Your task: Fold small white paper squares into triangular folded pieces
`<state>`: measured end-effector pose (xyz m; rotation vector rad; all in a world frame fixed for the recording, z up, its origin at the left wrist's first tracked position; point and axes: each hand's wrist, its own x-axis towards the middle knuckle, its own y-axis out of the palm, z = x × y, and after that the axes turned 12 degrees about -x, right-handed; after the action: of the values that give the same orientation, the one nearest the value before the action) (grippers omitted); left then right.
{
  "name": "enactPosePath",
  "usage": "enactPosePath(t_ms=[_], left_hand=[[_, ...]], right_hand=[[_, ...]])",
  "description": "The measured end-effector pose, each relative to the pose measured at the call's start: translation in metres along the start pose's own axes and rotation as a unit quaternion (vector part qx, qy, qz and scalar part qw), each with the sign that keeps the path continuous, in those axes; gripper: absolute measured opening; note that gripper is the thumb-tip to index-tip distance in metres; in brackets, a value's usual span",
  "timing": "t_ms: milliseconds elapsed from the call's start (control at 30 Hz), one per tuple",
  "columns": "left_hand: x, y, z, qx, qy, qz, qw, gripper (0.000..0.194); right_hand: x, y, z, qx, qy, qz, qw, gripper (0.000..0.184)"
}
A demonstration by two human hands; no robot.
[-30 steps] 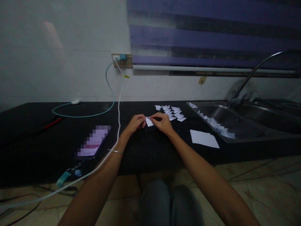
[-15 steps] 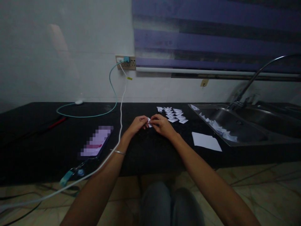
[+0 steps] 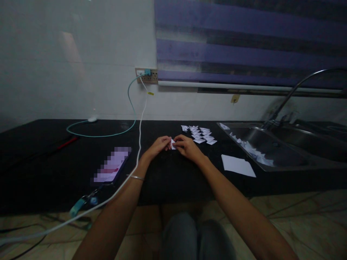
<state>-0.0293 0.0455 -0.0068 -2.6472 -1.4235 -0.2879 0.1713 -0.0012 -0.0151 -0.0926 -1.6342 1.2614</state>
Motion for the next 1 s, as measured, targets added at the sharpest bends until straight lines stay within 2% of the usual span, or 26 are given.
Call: enactPosePath(t_ms=[200, 267, 333, 433, 533, 600, 667, 833, 933, 1000], left_hand=[[0.005, 0.000, 0.013, 0.039, 0.027, -0.019, 0.999, 0.042], [0.005, 0.000, 0.016, 0.047, 0.047, -0.017, 0.998, 0.040], [0.005, 0.001, 0.016, 0.059, 0.067, -0.016, 0.996, 0.038], [0.002, 0.003, 0.013, 0.088, 0.087, -0.011, 0.992, 0.036], [0.001, 0.004, 0.012, 0.112, 0.098, -0.011, 0.989, 0.034], [0.002, 0.006, 0.012, 0.122, 0.104, -0.013, 0.987, 0.032], [0.002, 0.007, 0.012, 0.132, 0.108, -0.016, 0.985, 0.030], [0.000, 0.012, 0.008, 0.114, 0.066, -0.016, 0.991, 0.026], [-0.002, 0.014, 0.006, 0.115, 0.020, 0.021, 0.993, 0.035], [-0.004, 0.014, 0.007, 0.145, 0.016, 0.033, 0.989, 0.041]], right_hand=[[0.000, 0.000, 0.002, 0.019, 0.003, 0.018, 1.000, 0.021], [0.001, 0.001, 0.003, 0.040, 0.015, 0.006, 0.999, 0.018], [0.003, 0.002, 0.004, 0.078, 0.064, -0.031, 0.994, 0.016], [0.005, 0.004, 0.003, 0.159, 0.186, -0.067, 0.967, 0.021], [0.006, 0.007, 0.000, 0.240, 0.246, -0.009, 0.939, 0.028], [0.005, 0.009, -0.002, 0.271, 0.246, 0.030, 0.930, 0.033], [0.004, 0.011, -0.003, 0.282, 0.240, 0.036, 0.928, 0.036], [0.005, 0.014, -0.005, 0.250, 0.251, -0.006, 0.935, 0.037], [0.005, 0.015, -0.006, 0.257, 0.262, -0.032, 0.930, 0.039], [0.005, 0.016, -0.005, 0.260, 0.266, -0.033, 0.928, 0.038]])
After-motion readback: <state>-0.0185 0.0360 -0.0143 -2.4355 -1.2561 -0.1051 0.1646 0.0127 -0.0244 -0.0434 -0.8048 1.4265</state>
